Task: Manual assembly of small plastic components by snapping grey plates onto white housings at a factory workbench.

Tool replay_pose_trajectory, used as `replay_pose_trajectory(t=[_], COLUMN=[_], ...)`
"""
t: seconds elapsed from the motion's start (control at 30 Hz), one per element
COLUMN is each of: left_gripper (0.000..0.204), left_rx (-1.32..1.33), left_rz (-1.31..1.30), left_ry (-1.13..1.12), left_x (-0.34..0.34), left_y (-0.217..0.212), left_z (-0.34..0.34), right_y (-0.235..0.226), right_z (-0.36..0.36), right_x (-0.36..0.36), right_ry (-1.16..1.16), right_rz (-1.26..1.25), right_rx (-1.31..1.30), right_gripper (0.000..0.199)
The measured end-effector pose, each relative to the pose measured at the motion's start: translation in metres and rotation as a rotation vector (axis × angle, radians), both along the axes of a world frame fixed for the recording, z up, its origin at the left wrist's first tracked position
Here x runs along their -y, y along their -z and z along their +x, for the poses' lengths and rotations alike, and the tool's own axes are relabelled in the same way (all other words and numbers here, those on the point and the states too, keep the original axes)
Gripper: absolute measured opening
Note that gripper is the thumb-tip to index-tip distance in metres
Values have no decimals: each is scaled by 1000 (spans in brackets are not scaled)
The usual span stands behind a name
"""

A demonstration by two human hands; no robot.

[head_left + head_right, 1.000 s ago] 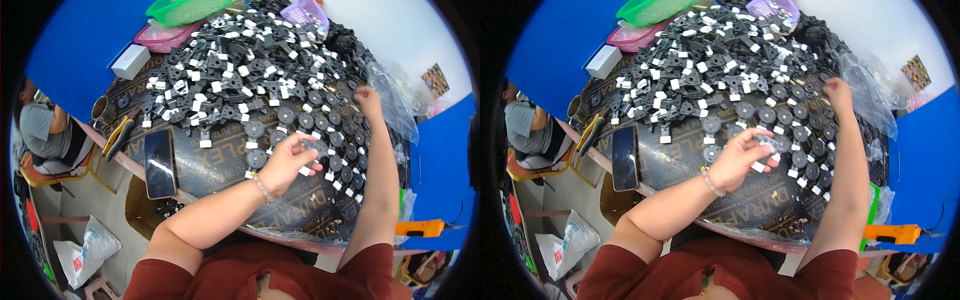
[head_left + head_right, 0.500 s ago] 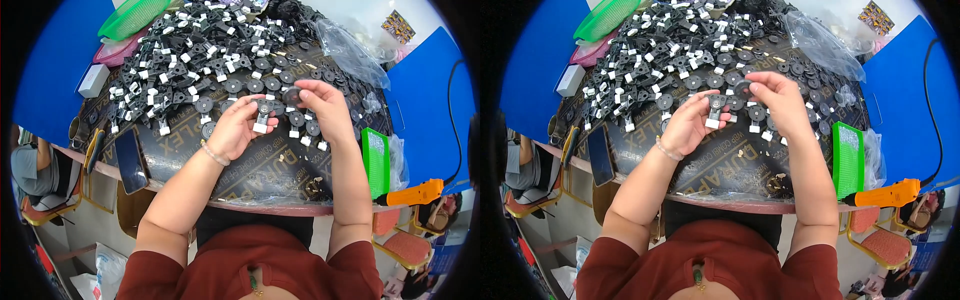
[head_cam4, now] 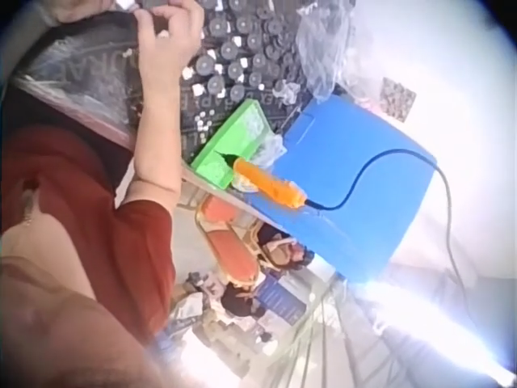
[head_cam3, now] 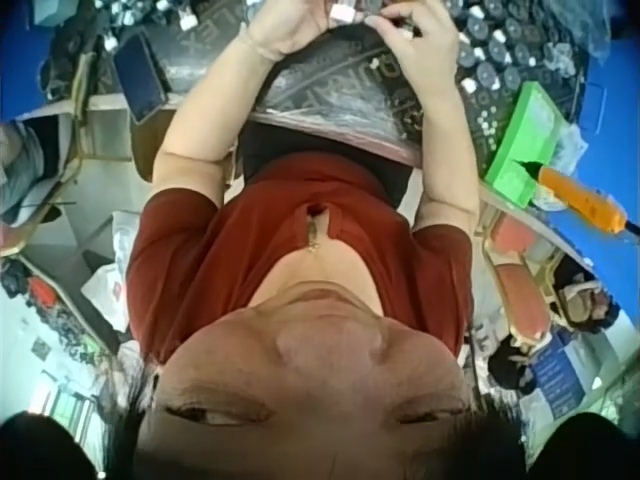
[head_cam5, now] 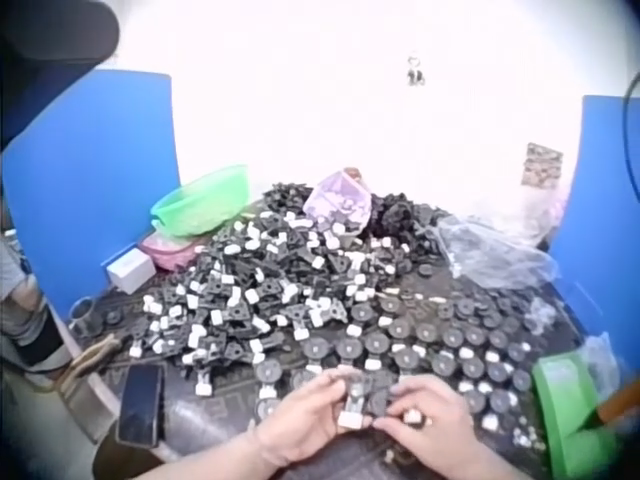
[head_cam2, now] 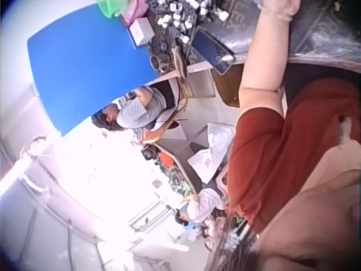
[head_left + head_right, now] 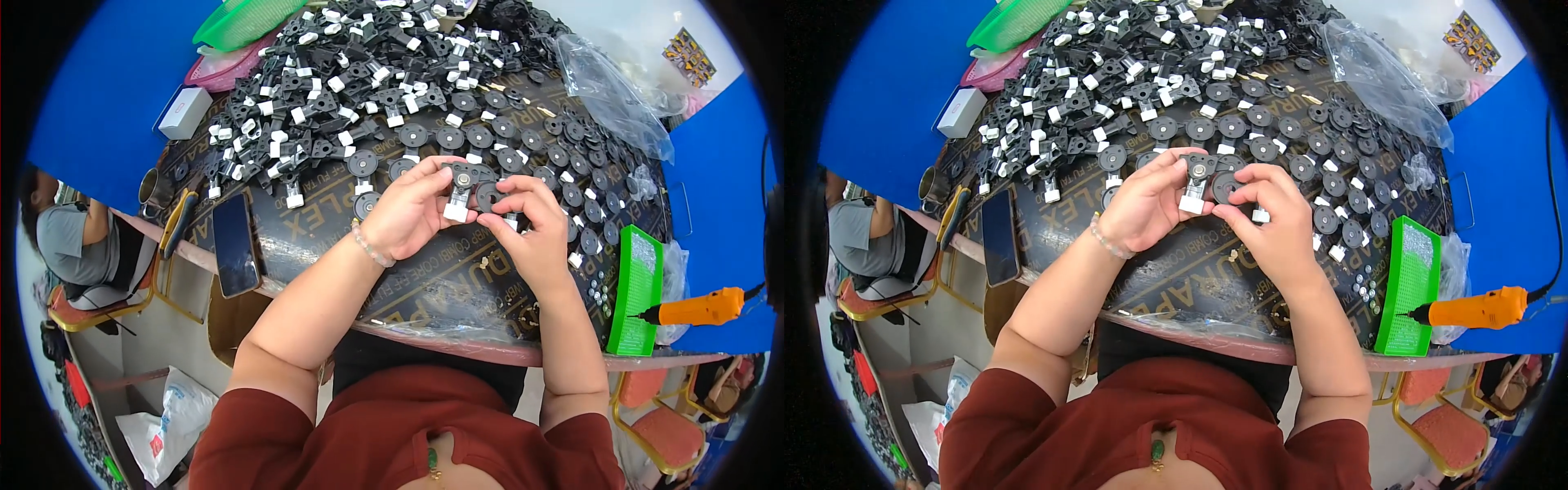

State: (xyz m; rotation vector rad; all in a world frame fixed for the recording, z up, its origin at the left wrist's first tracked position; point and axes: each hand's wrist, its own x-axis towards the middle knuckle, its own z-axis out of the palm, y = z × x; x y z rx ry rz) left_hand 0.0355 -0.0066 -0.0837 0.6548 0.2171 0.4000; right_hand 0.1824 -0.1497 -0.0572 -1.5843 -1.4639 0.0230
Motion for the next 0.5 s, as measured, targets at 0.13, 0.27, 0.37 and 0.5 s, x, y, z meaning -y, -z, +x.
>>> replay_pose_trajectory(t=[0.13,0.27,0.37,0.5], left_gripper=[32,28,29,30], left_rx=[-21,-10,-42,-40], left_rz=[52,46,53,55], left_ry=[38,51,77,65], left_x=[1,4,5,5], left_y=[-2,-6,-8,-7], left_z=[0,1,-1,1], right_y=[-6,-8,-8,-2], right_z=[-1,10,8,12], right_x=[4,3,3,1], right_ry=[52,46,19,72], right_rz=[-8,56,78,80], right_rx=[30,-39,-139,-189], right_gripper=[21,25,26,24])
